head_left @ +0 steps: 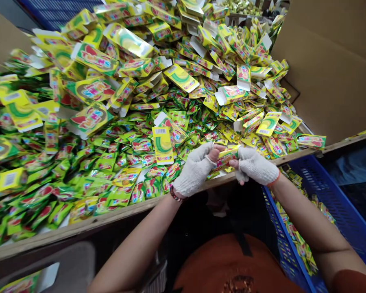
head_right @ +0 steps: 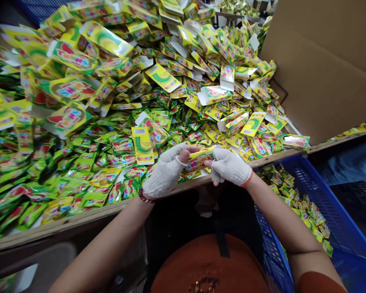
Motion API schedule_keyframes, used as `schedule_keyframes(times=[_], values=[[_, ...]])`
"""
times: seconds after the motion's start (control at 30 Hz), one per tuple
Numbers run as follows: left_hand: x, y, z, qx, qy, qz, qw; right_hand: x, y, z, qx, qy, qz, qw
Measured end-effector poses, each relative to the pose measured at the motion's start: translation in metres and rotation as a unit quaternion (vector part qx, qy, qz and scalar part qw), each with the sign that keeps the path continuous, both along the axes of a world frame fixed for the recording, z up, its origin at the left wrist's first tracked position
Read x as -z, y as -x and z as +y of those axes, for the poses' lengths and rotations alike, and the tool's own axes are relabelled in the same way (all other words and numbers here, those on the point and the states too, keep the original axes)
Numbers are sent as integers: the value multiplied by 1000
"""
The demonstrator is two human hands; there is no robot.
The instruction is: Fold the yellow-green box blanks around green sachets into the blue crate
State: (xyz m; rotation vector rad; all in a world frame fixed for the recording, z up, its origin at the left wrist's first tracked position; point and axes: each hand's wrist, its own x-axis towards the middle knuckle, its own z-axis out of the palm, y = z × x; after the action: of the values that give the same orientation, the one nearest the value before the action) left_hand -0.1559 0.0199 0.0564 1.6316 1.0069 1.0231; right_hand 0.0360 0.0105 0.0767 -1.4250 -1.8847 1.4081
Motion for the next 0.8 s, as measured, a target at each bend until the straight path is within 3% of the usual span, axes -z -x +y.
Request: schedule_keyframes(times=[0.07, 0.13, 0.23, 0.3, 0.37, 0.43, 0.57, 0.7, 0.8], values=[[-6, 2, 4, 62, -28, 66, 996, -8, 2, 4, 8, -144, -66, 987], [-8, 2, 6, 71, -51, 112, 990, -12, 5, 5, -11, -270, -109, 957], [-1, 1, 3, 32, -27, 76, 996, -6, 6, 1, -22, -358, -81, 930], [8, 0, 0, 15, 23, 3, 1000, 5, 5, -5, 47, -393, -7, 918], [17, -1, -3, -10, 67, -61, 996, 21, 4, -11, 152, -396, 79, 902], [24, -3, -5, -23, 96, -98, 990, 37, 6, -13, 215, -338, 163, 902], [33, -5, -7, -16, 105, -142, 984, 59, 16, -7, 209, -193, 256, 924], [39, 1, -6, -96, 37, -141, 985, 64, 20, 0, 200, -211, 244, 925], [41, 8, -3, -76, -28, -83, 993, 61, 15, 2, 159, -231, 200, 939]])
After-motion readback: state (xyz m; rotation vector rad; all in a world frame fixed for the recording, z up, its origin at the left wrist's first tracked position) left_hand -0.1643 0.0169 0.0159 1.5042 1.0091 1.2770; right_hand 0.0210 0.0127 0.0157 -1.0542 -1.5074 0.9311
